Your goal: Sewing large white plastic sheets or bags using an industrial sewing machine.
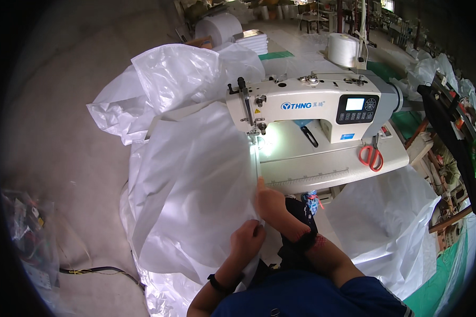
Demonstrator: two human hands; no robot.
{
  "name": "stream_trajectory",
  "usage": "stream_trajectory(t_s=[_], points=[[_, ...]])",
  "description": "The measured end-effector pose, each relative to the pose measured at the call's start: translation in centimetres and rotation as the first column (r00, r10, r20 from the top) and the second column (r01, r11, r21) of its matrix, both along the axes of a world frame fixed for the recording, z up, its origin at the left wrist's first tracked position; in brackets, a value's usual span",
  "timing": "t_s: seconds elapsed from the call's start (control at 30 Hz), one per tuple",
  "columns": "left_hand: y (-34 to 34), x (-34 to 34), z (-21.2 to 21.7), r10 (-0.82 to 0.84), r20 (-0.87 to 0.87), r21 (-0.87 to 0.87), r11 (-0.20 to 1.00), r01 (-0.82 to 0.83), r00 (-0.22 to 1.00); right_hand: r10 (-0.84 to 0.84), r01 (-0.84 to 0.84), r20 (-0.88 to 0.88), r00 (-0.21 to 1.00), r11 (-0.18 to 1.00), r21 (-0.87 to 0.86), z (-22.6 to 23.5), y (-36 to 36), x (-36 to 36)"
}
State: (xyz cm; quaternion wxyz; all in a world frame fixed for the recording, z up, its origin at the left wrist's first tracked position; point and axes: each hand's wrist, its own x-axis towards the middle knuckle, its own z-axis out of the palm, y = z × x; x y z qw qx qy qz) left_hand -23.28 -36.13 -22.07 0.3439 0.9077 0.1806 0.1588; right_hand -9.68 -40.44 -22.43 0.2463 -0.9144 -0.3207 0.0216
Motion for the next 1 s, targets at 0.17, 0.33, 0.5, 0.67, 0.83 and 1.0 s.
stream_trajectory(t_s=[0.17, 0.33, 0.5, 0.67, 0.83, 1.0], points=[[1.2, 2.1, 0.0, 0.040, 0.027, -0.085, 0.996, -0.037, 0.999, 0.040, -0.040, 0.018, 0.999, 0.999, -0.005, 0.6, 0.5, 0.7], [3.2, 3.2, 0.9, 0.051, 0.159, -0.043, 0.998, -0.045, 0.986, 0.046, -0.043, 0.056, 0.997, 0.997, -0.057, 0.3, 1.9, 2.5], [8.1, 1.9, 1.6, 0.119, 0.276, 0.520, 0.816, -0.252, 0.954, 0.049, -0.006, 0.223, 0.974, 0.982, -0.189, 0.3, 3.9, 5.0], [14.7, 0.0, 0.9, 0.403, 0.084, 0.638, 0.681, -0.359, 0.911, 0.028, 0.026, 0.271, 0.962, 0.981, -0.192, 0.2, 5.6, 7.1], [20.2, 0.4, 0.5, 0.407, -0.037, 0.467, 0.815, -0.344, 0.913, 0.011, 0.036, 0.213, 0.977, 0.976, -0.213, -0.1, 7.3, 9.4], [26.1, 2.6, 0.7, 0.427, -0.087, 0.535, 0.782, -0.320, 0.900, 0.007, 0.164, -0.348, 0.937, 0.874, 0.458, -0.9, 3.8, 8.5]])
